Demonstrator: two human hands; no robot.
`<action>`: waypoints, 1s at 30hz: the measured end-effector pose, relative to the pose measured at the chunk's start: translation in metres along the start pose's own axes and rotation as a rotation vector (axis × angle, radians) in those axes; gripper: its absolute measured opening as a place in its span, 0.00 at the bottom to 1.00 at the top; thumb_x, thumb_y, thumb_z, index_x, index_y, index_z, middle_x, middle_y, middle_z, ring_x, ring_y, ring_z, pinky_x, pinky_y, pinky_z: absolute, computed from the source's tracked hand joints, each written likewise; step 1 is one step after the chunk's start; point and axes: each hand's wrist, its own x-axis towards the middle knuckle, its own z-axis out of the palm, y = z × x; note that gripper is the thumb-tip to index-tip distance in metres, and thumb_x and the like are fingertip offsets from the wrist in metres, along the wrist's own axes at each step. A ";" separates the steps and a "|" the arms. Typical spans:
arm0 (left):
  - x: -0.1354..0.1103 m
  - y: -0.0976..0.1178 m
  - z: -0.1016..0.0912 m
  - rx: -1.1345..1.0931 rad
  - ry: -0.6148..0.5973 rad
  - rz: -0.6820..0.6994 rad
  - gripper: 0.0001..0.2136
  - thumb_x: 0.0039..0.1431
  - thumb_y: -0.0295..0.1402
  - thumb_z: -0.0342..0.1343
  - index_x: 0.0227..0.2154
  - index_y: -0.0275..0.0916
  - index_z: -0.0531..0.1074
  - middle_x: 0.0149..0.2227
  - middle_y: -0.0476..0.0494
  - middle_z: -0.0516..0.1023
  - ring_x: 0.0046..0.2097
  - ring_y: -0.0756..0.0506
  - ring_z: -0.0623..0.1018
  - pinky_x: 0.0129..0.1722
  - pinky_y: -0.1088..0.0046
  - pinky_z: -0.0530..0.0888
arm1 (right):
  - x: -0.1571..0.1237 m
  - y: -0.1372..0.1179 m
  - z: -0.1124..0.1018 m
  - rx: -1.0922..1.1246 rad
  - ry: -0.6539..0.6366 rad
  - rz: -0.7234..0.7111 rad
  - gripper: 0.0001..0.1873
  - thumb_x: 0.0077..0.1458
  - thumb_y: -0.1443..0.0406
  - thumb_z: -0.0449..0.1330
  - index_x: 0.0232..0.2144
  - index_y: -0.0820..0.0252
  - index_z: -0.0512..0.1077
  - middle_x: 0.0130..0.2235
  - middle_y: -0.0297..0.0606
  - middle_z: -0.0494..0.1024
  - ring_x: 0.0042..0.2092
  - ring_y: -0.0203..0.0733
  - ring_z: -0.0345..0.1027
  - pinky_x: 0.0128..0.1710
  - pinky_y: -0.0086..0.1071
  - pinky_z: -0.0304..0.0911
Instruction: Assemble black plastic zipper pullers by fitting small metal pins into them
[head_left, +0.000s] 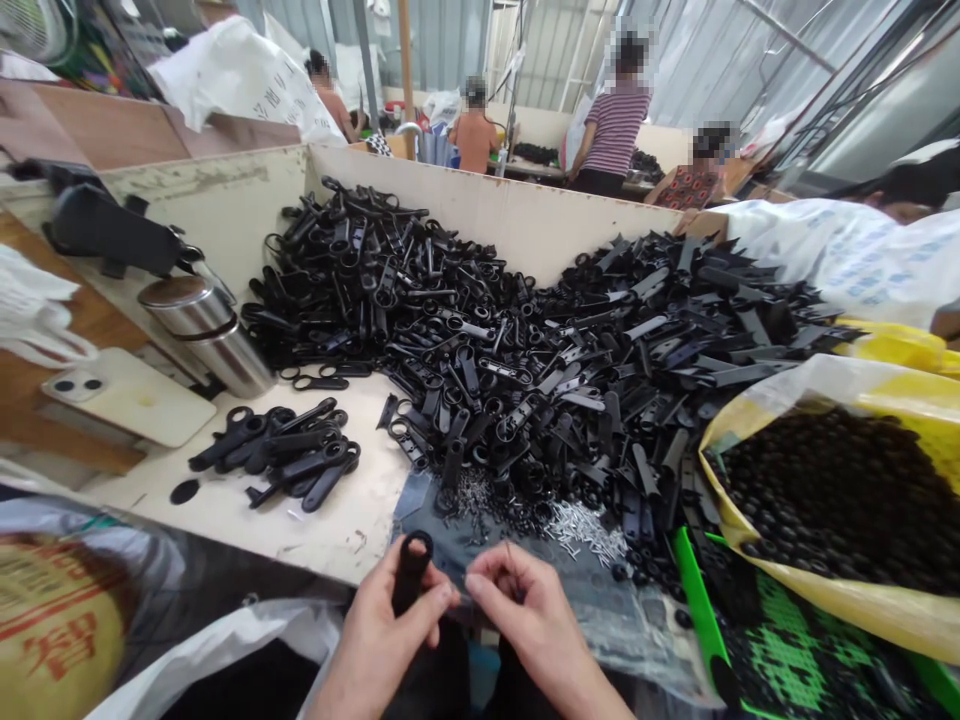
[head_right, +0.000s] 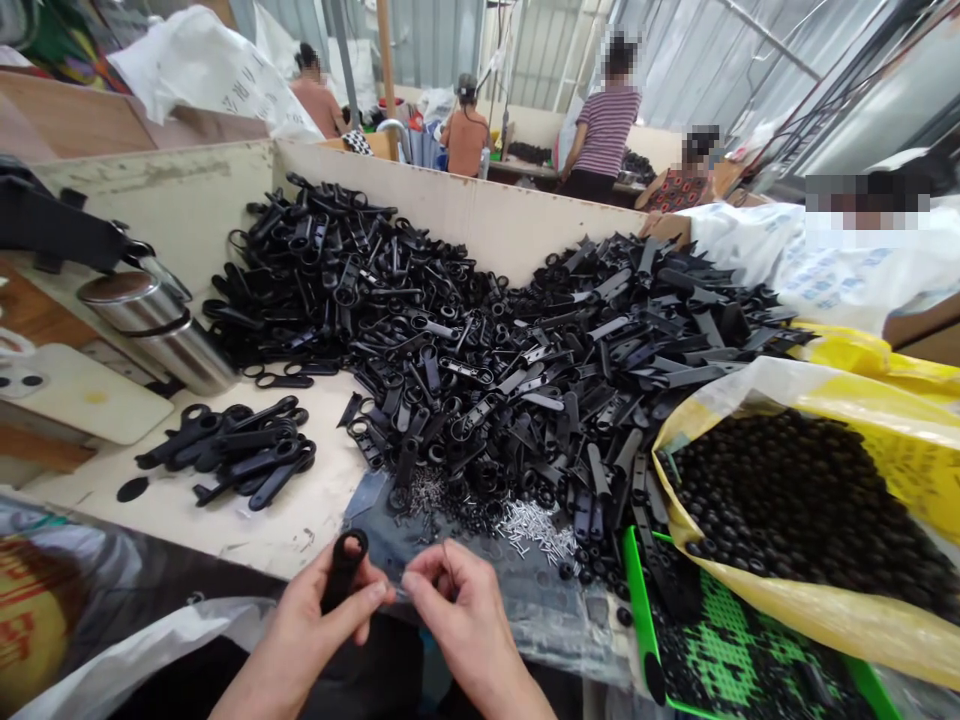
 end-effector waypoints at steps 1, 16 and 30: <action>0.003 0.000 -0.002 -0.005 0.051 0.009 0.15 0.47 0.42 0.69 0.31 0.39 0.71 0.26 0.52 0.78 0.18 0.53 0.71 0.21 0.77 0.68 | 0.006 -0.004 0.000 -0.106 0.024 -0.071 0.14 0.61 0.56 0.63 0.29 0.60 0.79 0.27 0.34 0.76 0.27 0.36 0.63 0.27 0.29 0.58; 0.019 -0.009 0.002 0.176 0.022 0.098 0.12 0.59 0.43 0.61 0.37 0.40 0.75 0.34 0.47 0.82 0.23 0.49 0.74 0.23 0.74 0.72 | 0.024 0.008 -0.021 -0.843 0.010 -0.447 0.21 0.75 0.60 0.46 0.38 0.56 0.76 0.36 0.38 0.78 0.33 0.40 0.77 0.31 0.29 0.64; 0.027 -0.012 0.009 0.259 0.020 0.129 0.13 0.59 0.45 0.61 0.39 0.41 0.78 0.37 0.44 0.84 0.33 0.42 0.81 0.25 0.74 0.74 | 0.008 0.013 -0.039 -0.742 -0.019 -0.341 0.18 0.74 0.58 0.48 0.43 0.54 0.78 0.39 0.39 0.79 0.37 0.43 0.78 0.35 0.32 0.68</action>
